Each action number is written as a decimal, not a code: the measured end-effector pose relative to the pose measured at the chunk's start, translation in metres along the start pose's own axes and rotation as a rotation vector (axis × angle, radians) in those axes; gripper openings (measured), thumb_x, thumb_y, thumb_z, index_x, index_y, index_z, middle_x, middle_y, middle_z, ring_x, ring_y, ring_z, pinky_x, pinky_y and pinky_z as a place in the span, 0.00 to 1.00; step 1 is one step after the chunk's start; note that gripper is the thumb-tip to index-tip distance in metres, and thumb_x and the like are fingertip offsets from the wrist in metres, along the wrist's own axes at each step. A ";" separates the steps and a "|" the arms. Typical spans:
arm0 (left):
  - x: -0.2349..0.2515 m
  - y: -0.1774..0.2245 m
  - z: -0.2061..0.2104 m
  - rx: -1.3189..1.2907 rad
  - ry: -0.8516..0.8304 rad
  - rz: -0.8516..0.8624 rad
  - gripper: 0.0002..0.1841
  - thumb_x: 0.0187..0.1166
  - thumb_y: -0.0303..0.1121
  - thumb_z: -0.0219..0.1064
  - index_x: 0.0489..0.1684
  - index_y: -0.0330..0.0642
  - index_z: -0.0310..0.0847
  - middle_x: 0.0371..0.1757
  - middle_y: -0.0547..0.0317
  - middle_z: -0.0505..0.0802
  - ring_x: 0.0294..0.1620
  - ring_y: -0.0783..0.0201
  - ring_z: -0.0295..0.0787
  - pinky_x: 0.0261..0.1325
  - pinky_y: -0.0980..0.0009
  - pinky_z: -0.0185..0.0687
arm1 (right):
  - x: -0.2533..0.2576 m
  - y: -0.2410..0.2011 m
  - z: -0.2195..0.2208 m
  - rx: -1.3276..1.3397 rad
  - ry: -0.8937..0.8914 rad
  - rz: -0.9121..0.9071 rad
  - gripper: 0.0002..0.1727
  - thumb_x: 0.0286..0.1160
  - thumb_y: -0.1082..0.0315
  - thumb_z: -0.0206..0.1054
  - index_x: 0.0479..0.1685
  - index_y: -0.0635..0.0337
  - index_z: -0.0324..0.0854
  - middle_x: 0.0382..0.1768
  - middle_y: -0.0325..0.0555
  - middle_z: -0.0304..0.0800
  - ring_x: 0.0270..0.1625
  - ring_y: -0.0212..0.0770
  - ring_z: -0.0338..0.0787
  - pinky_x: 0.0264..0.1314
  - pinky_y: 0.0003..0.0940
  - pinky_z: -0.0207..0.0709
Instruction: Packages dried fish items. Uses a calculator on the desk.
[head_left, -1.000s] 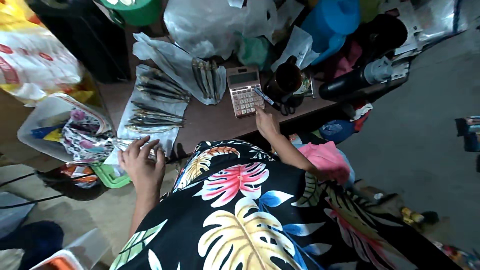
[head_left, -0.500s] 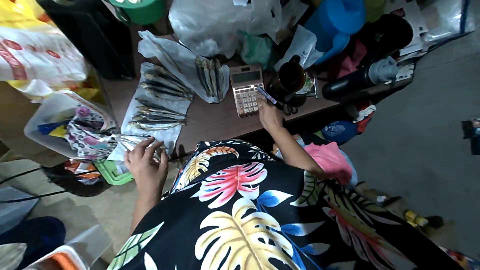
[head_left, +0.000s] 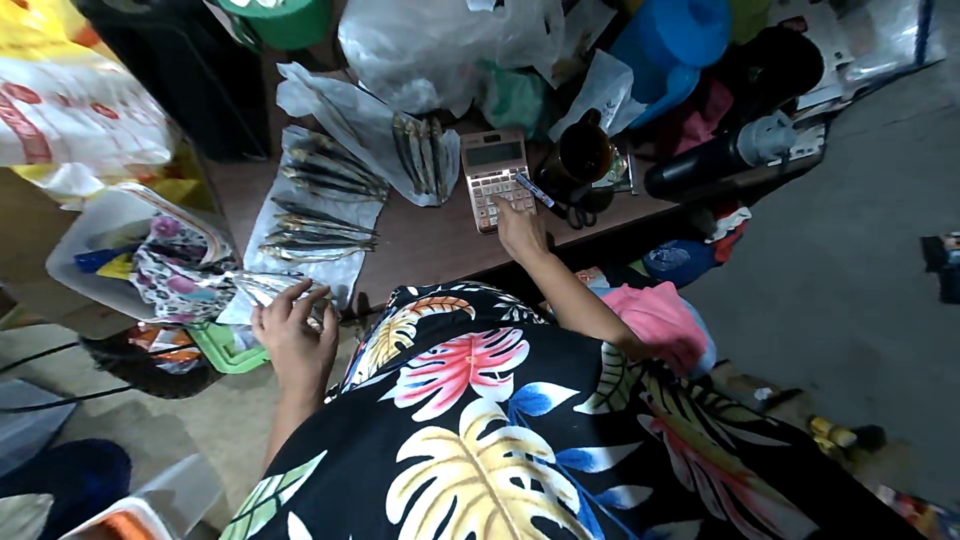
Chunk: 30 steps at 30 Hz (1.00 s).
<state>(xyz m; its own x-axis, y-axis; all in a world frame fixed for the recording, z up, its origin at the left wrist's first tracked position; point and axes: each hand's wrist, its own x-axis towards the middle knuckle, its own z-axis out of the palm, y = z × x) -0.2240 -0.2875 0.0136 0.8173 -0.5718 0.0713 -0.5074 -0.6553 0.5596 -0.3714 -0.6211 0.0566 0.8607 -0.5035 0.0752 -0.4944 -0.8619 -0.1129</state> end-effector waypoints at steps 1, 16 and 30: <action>0.000 0.000 0.000 -0.005 -0.002 -0.001 0.19 0.81 0.41 0.60 0.58 0.39 0.90 0.71 0.39 0.86 0.71 0.33 0.79 0.79 0.30 0.50 | 0.007 0.012 0.033 0.110 -0.074 0.052 0.24 0.91 0.69 0.45 0.72 0.58 0.84 0.34 0.61 0.94 0.34 0.63 0.94 0.35 0.59 0.83; 0.009 0.003 0.001 -0.025 -0.040 0.003 0.20 0.81 0.41 0.59 0.58 0.37 0.90 0.72 0.38 0.85 0.74 0.31 0.77 0.81 0.27 0.44 | -0.023 0.028 -0.005 0.305 -0.271 0.438 0.22 0.94 0.63 0.49 0.81 0.57 0.73 0.51 0.66 0.92 0.55 0.69 0.92 0.55 0.66 0.82; 0.011 0.000 -0.001 -0.016 -0.067 0.041 0.18 0.80 0.38 0.60 0.57 0.37 0.90 0.70 0.38 0.87 0.73 0.32 0.79 0.80 0.26 0.46 | -0.006 0.082 0.049 0.246 -0.046 0.613 0.15 0.81 0.67 0.64 0.59 0.66 0.82 0.62 0.63 0.88 0.56 0.63 0.92 0.52 0.64 0.83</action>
<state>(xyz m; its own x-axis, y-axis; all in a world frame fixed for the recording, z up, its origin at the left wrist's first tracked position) -0.2149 -0.2936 0.0153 0.7753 -0.6303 0.0391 -0.5352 -0.6230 0.5705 -0.4113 -0.6862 -0.0019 0.4391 -0.8909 -0.1163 -0.8590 -0.3784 -0.3449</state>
